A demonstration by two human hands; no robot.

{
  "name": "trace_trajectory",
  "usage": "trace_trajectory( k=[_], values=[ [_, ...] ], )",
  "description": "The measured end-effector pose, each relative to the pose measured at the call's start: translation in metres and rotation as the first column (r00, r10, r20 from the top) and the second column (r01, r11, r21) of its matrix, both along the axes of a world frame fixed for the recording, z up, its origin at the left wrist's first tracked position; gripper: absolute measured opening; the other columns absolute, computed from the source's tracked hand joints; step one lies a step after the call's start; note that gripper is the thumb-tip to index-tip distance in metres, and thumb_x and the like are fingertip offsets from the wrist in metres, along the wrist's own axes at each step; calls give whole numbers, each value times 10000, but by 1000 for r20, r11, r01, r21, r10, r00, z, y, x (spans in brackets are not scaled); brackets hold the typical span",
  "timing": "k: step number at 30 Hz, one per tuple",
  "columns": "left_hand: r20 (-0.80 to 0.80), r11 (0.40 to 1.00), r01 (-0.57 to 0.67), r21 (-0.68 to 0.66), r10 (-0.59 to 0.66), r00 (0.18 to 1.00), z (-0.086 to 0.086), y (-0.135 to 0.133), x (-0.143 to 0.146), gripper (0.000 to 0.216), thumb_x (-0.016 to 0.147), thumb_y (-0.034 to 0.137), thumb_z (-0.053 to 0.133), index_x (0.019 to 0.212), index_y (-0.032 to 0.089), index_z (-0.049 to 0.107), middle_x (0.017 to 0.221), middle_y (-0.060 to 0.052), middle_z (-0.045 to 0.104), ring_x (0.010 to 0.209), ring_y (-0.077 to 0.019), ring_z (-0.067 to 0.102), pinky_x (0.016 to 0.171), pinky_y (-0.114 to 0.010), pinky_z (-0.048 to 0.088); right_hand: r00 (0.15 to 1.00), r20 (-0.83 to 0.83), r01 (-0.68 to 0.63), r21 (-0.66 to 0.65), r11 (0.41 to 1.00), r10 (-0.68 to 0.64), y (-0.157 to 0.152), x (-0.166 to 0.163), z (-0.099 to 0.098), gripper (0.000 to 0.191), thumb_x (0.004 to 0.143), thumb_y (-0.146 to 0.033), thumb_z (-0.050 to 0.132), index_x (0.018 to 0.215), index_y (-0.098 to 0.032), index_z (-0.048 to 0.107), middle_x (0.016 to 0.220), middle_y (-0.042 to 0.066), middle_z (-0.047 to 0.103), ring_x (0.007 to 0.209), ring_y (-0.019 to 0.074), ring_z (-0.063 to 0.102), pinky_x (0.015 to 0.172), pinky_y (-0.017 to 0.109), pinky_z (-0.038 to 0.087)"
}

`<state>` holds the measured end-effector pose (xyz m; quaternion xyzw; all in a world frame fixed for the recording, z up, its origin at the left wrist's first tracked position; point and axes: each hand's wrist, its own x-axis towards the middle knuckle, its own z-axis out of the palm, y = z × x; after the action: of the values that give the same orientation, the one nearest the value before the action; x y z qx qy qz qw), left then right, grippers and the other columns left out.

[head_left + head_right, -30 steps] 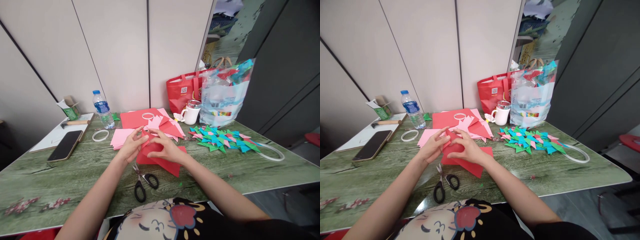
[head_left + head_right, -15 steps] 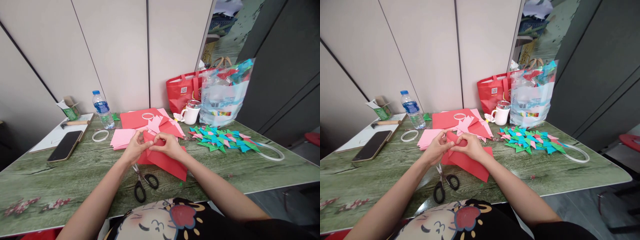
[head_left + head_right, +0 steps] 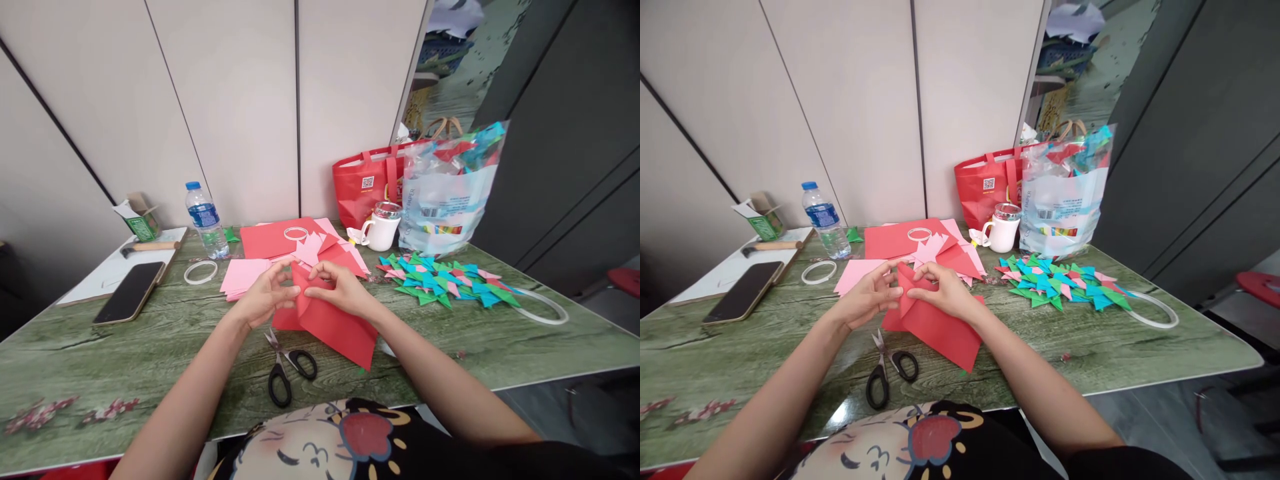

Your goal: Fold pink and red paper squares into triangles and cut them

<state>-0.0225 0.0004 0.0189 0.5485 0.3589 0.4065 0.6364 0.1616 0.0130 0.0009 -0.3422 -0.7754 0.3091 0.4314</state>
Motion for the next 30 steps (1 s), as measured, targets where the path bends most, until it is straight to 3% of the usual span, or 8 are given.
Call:
trace_trajectory(
  k=[6, 10, 15, 21, 30],
  values=[
    [-55, 986, -87, 140, 96, 994, -5, 2, 6, 522, 597, 316, 719, 1038, 201, 464, 1043, -62, 566, 732, -134, 591, 556, -235, 490, 994, -33, -104, -53, 993, 102, -1, 0, 1, 448, 685, -364, 655, 1084, -210, 521, 1153, 69, 553, 1007, 191, 560, 858, 346, 432],
    [-92, 964, -151, 220, 174, 980, -6, 4, 8, 510, 558, 284, 742, 978, 179, 471, 1020, -62, 579, 612, -110, 587, 532, -252, 494, 997, -32, -70, -89, 994, 67, 1, -1, -2, 427, 659, -348, 679, 1034, -189, 550, 950, 33, 613, 793, 143, 582, 734, 292, 464],
    [-97, 931, -224, 287, 261, 960, -6, 5, 8, 501, 514, 262, 764, 919, 168, 486, 892, -36, 603, 692, -157, 611, 567, -265, 507, 997, -74, -37, -151, 988, 26, 2, -3, -4, 248, 661, -351, 673, 755, -143, 577, 652, -32, 537, 547, 72, 461, 533, 202, 381],
    [-89, 932, -240, 273, 273, 958, -6, 5, 7, 499, 500, 282, 770, 883, 172, 471, 805, -6, 608, 622, -138, 603, 530, -252, 501, 994, -77, -91, -170, 981, 79, 0, -2, 0, 262, 653, -359, 680, 777, -133, 630, 657, -22, 566, 545, 70, 447, 517, 197, 351],
    [-89, 967, -162, 198, 182, 979, -7, 5, 2, 470, 619, 340, 705, 1022, 158, 546, 822, -53, 658, 663, -153, 613, 558, -255, 505, 1000, -28, 2, -189, 982, -8, 1, 0, 0, 243, 661, -340, 671, 754, -116, 677, 664, 25, 628, 558, 99, 473, 534, 224, 362]
  ],
)
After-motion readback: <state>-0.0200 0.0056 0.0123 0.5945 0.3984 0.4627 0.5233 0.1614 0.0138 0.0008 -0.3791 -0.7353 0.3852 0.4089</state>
